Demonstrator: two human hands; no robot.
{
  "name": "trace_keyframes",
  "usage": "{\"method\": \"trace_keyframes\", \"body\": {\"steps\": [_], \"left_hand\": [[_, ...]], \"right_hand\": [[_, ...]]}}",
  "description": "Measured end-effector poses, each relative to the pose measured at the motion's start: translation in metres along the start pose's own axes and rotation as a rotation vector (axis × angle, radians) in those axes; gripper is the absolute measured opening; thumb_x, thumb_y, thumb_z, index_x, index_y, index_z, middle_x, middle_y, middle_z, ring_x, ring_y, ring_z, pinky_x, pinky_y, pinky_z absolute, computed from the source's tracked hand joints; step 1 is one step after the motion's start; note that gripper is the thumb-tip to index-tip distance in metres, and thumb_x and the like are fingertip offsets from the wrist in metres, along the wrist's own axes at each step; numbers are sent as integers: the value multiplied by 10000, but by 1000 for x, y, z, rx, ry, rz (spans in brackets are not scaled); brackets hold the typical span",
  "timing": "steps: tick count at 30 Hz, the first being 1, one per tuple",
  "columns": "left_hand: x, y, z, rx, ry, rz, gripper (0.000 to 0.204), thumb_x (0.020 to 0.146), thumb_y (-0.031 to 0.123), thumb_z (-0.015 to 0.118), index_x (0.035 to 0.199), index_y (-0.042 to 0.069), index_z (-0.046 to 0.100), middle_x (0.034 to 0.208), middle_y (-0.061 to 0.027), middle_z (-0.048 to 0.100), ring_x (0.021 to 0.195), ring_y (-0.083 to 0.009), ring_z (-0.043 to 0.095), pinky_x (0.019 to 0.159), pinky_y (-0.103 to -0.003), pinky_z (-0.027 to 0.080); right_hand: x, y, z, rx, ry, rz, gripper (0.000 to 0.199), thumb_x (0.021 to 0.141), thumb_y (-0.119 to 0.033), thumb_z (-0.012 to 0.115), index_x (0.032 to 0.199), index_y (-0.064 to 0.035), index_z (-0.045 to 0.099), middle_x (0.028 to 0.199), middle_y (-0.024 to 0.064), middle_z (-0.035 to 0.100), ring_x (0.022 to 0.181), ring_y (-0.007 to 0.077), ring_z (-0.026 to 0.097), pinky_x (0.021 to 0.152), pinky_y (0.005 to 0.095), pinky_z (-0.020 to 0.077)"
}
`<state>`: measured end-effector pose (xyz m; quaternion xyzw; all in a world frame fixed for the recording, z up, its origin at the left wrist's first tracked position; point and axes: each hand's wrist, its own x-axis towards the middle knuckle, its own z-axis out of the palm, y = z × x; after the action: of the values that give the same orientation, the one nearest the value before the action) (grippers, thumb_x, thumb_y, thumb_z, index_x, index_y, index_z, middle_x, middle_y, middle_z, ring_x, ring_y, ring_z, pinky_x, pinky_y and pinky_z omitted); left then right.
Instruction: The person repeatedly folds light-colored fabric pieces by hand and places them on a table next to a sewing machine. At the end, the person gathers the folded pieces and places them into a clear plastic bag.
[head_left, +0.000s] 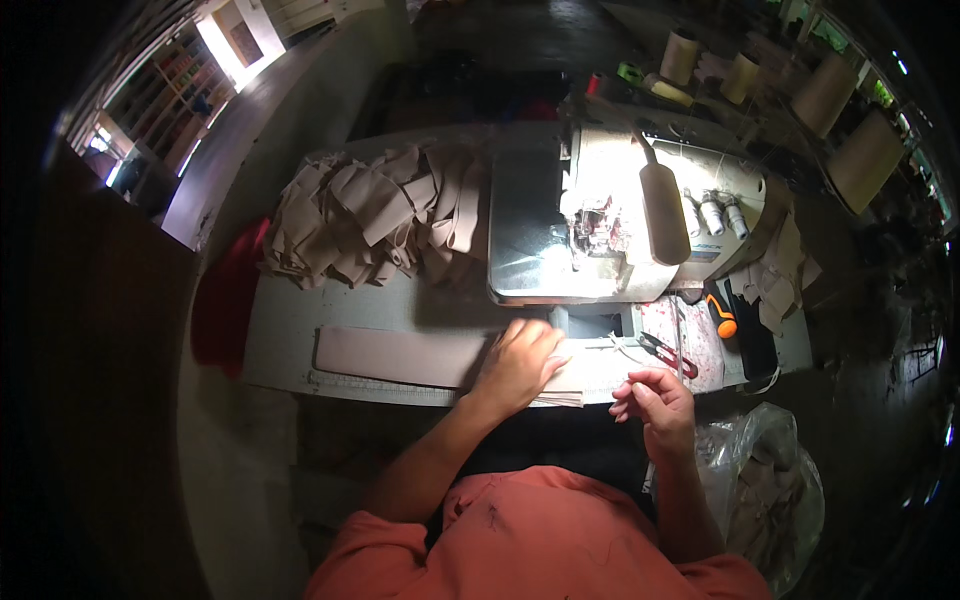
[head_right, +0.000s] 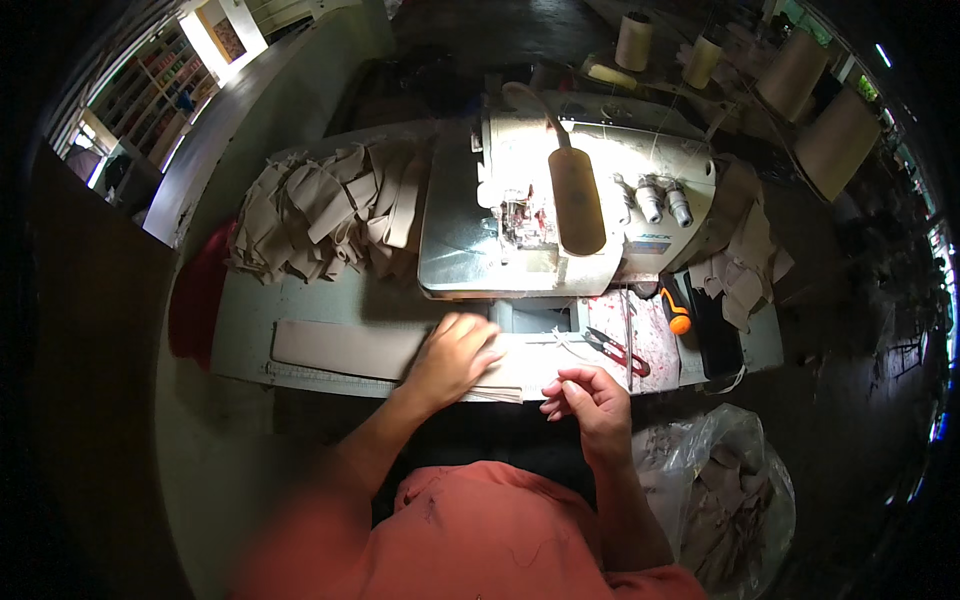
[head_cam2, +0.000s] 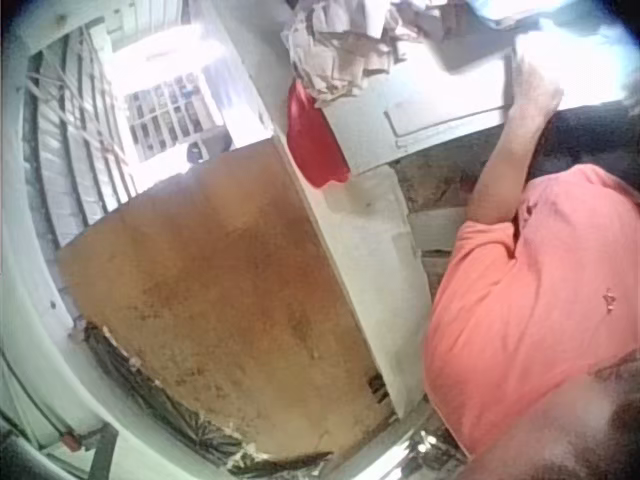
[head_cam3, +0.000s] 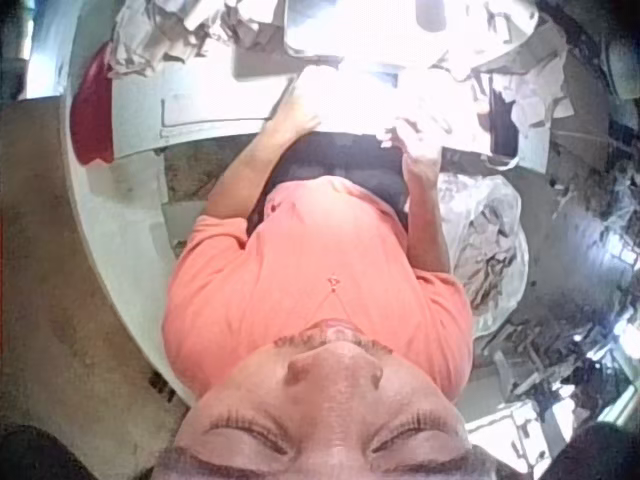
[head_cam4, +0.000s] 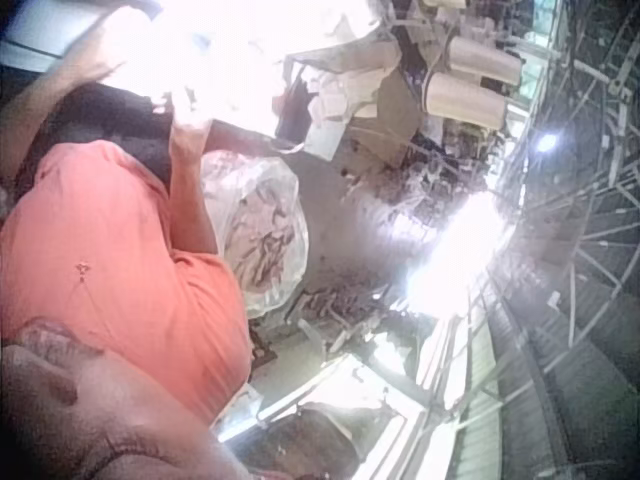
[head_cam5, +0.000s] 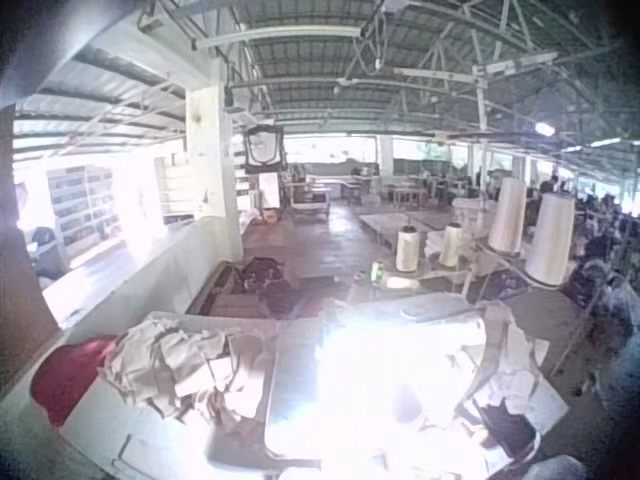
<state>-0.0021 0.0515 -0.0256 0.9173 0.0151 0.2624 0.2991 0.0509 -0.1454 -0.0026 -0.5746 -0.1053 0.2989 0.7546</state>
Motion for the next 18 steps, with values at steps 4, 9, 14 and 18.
{"method": "trace_keyframes", "body": {"steps": [4,9,14,18], "left_hand": [[3,-14,25,56,-99,-194,163,690,183,621,734,34,573,669,-111,533,676,-273,512,639,-334,410],[0,-21,24,-295,-66,-163,114,705,129,603,689,17,599,698,-108,572,659,-237,539,623,-315,413],[0,-20,17,-319,97,33,79,708,85,597,757,27,616,755,-89,592,693,-214,545,668,-293,426],[-3,4,-10,-134,312,80,107,721,70,571,819,28,578,737,-85,557,750,-281,521,699,-335,420]], "right_hand": [[-8,4,-2,-26,-8,-11,147,827,-29,425,941,43,481,778,134,577,612,152,568,559,231,467],[-6,17,-5,-23,26,28,146,824,-32,434,940,43,482,788,130,575,617,141,563,557,225,462],[30,12,21,-396,26,-116,157,762,-63,552,875,37,508,796,101,554,632,141,529,546,225,426],[59,22,39,-732,-191,-469,161,688,-80,625,727,13,500,742,90,510,617,160,482,559,253,403]]}}
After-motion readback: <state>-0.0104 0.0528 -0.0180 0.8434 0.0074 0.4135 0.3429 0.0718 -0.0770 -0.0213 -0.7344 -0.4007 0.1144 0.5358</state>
